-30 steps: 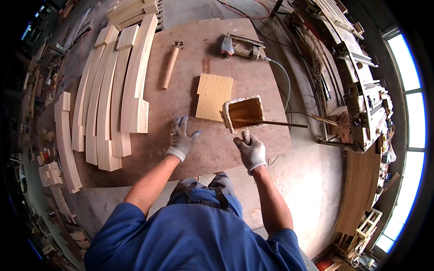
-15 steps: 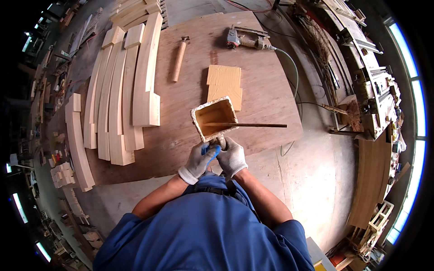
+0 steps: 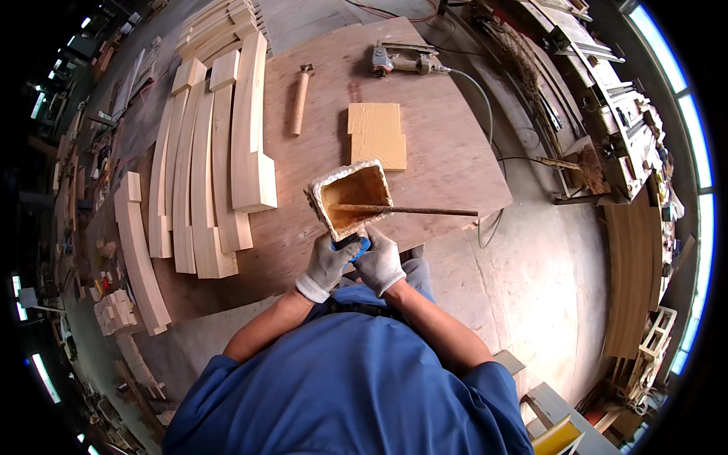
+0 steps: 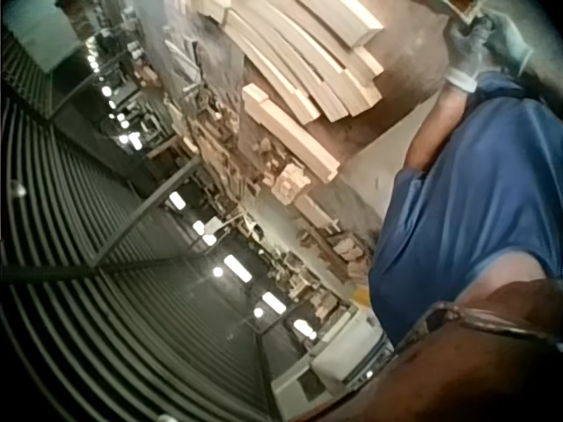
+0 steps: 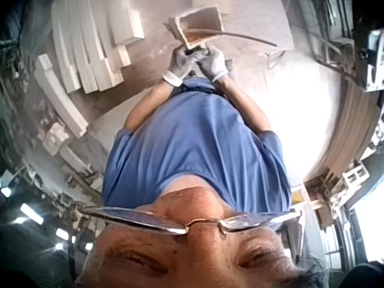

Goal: The person retrieves a wooden piece from a machine, applies glue to its surface using a brush, and then uses a nail gun to attach a smaller wooden block to it. The person handles multiple wooden pieces and tools throughout the process.

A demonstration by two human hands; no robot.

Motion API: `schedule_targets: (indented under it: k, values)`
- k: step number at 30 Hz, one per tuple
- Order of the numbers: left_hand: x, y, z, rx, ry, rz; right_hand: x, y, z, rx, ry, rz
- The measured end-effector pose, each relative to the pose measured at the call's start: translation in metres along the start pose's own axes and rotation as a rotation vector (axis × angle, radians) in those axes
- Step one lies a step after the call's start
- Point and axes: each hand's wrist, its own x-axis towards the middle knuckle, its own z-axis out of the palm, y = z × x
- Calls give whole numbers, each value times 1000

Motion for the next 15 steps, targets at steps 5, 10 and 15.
schedule_targets:
  k: [5, 10, 15]
  values:
    - [19, -11, 34, 40, 20, 29, 11, 22, -36, -35, 62, -81]
    - [57, -6, 95, -26, 20, -4, 33, 17, -105, -58, -26, 12]
    - [98, -4, 184, -97, 27, -47, 54, 11, -202, -46, 4, 21]
